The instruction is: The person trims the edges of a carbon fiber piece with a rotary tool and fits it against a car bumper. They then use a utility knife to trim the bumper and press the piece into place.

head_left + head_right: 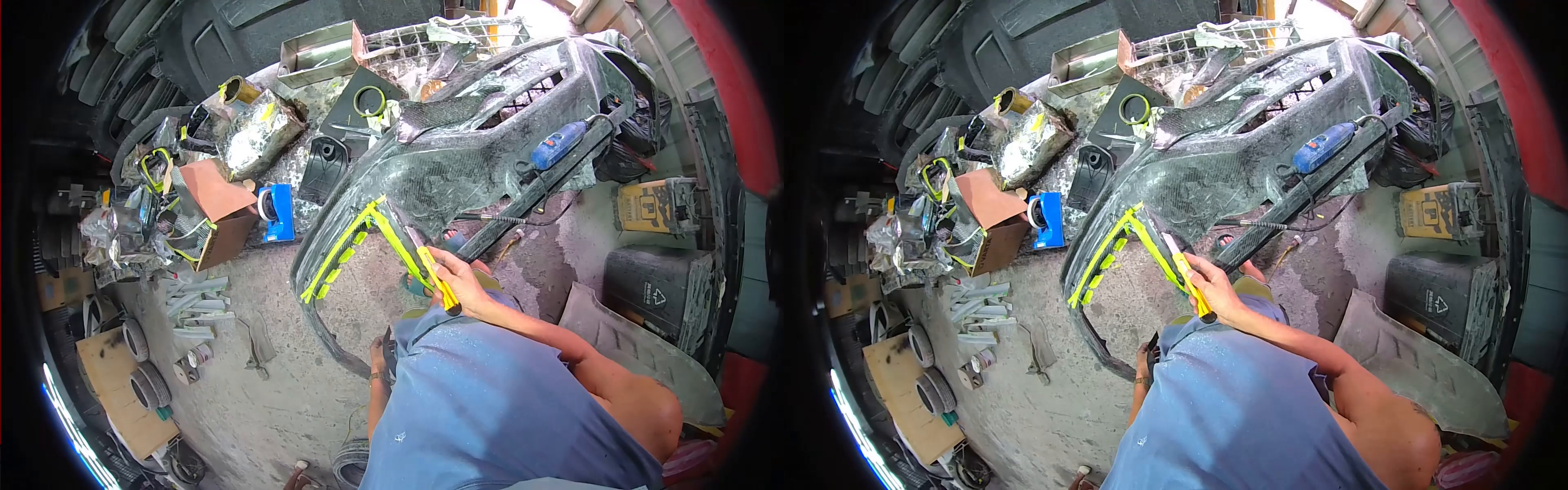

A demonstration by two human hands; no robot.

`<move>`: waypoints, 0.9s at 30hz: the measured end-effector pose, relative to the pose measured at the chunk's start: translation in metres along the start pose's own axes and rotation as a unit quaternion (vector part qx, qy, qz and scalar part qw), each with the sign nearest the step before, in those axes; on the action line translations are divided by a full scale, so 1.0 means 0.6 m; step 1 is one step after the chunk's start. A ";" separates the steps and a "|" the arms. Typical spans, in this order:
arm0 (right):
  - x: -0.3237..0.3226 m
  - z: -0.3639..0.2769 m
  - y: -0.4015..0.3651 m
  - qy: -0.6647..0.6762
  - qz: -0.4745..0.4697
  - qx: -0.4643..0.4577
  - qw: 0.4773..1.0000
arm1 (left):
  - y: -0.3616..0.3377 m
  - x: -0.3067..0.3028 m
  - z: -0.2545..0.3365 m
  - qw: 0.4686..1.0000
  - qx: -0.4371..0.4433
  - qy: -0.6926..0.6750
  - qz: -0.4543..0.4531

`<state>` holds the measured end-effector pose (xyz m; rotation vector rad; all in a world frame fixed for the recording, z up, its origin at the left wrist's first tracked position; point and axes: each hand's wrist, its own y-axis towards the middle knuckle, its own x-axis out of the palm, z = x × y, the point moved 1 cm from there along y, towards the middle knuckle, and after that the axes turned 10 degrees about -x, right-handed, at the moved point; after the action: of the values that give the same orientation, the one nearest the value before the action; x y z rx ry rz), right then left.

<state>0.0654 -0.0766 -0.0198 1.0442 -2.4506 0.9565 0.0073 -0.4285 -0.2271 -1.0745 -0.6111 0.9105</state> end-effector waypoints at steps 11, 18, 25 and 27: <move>0.031 -0.017 -0.006 -0.058 -0.088 -0.027 0.994 | -0.008 0.004 0.011 1.000 -0.004 -0.029 -0.004; 0.019 -0.024 -0.001 -0.126 -0.098 -0.043 0.986 | -0.005 0.005 0.001 1.000 -0.002 0.006 0.017; -0.025 -0.074 0.027 -0.435 -0.115 -0.243 0.860 | -0.015 0.013 0.005 0.999 0.010 -0.034 0.012; -0.033 -0.079 0.038 -0.520 -0.079 -0.319 0.789 | -0.005 0.011 0.002 1.000 -0.002 -0.013 0.024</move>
<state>0.0632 -0.0223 -0.0057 1.7056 -2.9656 -0.7525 0.0107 -0.4227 -0.2237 -1.0853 -0.6112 0.9660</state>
